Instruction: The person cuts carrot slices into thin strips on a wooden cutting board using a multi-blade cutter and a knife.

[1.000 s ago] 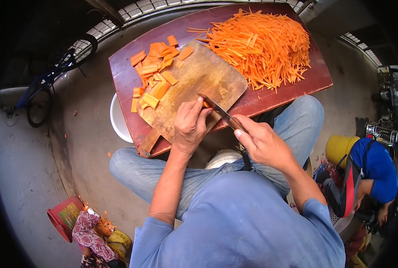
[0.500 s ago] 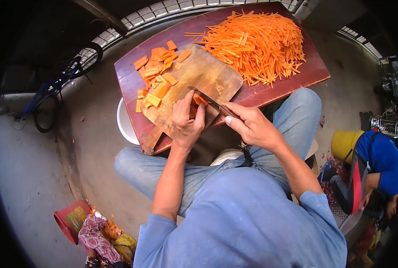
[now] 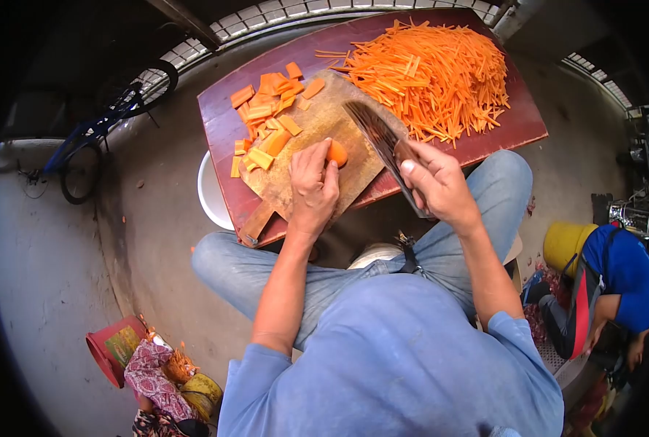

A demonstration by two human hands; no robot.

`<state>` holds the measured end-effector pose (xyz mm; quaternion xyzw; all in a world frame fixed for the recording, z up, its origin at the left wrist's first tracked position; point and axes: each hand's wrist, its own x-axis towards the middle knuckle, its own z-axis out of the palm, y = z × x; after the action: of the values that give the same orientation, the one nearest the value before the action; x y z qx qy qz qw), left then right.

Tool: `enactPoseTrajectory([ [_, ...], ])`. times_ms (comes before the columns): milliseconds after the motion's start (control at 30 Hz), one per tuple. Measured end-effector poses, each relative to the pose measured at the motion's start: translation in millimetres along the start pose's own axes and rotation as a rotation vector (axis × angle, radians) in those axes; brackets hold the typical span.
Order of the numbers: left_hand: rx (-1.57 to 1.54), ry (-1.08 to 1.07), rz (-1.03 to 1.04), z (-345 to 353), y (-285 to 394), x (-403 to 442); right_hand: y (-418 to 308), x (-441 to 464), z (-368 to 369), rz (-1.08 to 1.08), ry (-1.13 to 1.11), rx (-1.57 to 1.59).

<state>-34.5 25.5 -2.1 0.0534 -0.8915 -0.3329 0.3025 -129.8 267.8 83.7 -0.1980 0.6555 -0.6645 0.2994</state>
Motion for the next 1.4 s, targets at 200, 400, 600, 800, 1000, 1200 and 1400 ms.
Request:
enactPoseTrajectory([
  [200,0.043,-0.075,-0.019,-1.4,6.5,0.0,5.7,-13.7,2.3,0.077,-0.06,-0.239],
  [400,0.05,-0.101,-0.009,-5.8,13.1,2.6,-5.1,-20.4,10.5,0.051,-0.129,-0.275],
  [600,0.089,-0.157,0.074,-13.5,9.5,1.1,-19.2,-29.5,19.0,-0.012,-0.135,-0.428],
  [800,0.189,-0.157,0.173,-7.3,5.6,-2.9,-18.9,-41.1,23.3,-0.019,-0.128,-0.561],
  [1000,0.189,-0.131,0.198,-3.3,0.9,-5.3,8.7,-12.1,34.1,-0.073,-0.108,-0.567],
  [1200,0.165,-0.147,0.188,-6.3,-0.3,-2.5,-6.0,-2.9,36.0,-0.078,-0.132,-0.5],
  [1400,0.187,-0.189,0.159,-8.3,2.9,-0.2,10.8,-8.4,40.2,-0.117,-0.099,-0.583],
])
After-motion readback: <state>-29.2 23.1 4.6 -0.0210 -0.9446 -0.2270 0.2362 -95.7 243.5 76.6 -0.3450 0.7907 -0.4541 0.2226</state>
